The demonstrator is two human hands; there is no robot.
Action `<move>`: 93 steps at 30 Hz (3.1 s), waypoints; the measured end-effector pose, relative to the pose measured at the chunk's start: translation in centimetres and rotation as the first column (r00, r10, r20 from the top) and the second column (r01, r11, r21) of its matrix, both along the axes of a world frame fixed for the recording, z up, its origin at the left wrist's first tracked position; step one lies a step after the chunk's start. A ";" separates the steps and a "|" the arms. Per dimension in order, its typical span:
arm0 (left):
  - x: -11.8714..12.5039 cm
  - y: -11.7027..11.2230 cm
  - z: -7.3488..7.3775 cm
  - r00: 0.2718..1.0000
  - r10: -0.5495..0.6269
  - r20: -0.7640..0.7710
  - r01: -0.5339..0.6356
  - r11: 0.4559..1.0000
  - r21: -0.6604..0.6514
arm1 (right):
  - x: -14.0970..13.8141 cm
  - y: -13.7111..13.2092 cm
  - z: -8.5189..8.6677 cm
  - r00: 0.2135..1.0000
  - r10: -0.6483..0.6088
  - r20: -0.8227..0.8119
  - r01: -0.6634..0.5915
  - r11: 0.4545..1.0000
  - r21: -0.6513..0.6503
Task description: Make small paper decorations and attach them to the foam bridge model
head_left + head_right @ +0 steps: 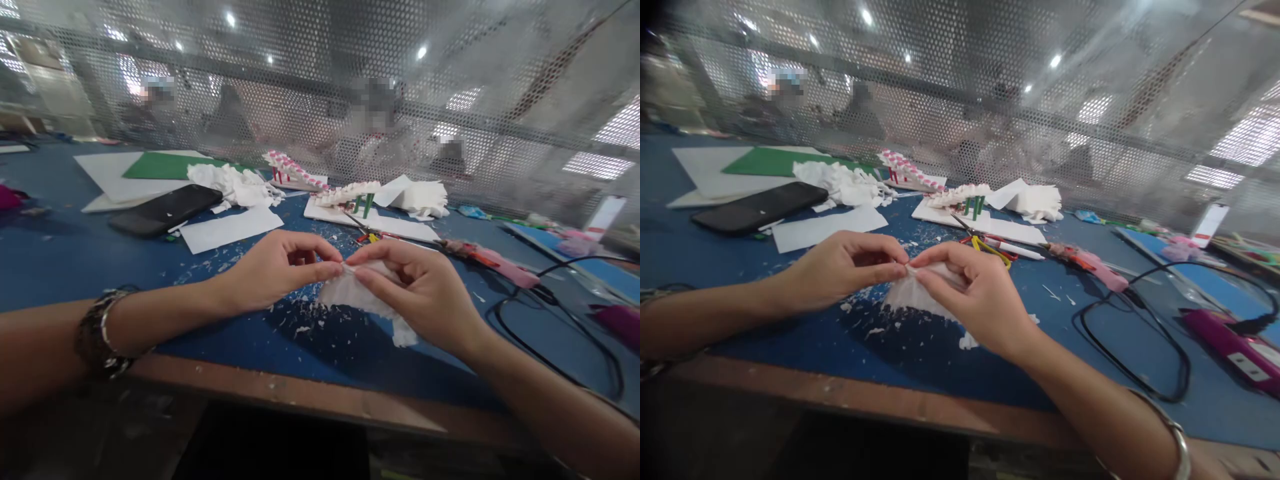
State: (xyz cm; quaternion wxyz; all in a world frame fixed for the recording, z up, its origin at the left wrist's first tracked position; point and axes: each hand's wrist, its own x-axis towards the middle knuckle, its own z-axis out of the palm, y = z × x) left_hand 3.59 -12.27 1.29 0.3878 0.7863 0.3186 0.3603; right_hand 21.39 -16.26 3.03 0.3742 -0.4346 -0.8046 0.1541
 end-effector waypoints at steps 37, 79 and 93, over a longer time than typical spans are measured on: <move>0.2 -0.1 -0.3 0.987 0.009 -0.161 0.003 0.997 0.079 | 0.4 0.5 -0.7 0.775 -0.225 0.591 -0.277 0.719 0.637; 0.0 0.2 -0.4 0.985 -0.033 0.169 0.030 0.999 0.017 | 0.1 0.3 -1.1 0.999 0.026 -0.029 -0.021 0.986 0.167; 0.0 0.1 -0.5 0.993 -0.109 0.053 0.104 0.990 0.093 | -0.6 0.1 -0.8 0.990 0.122 -0.065 -0.122 0.992 -0.002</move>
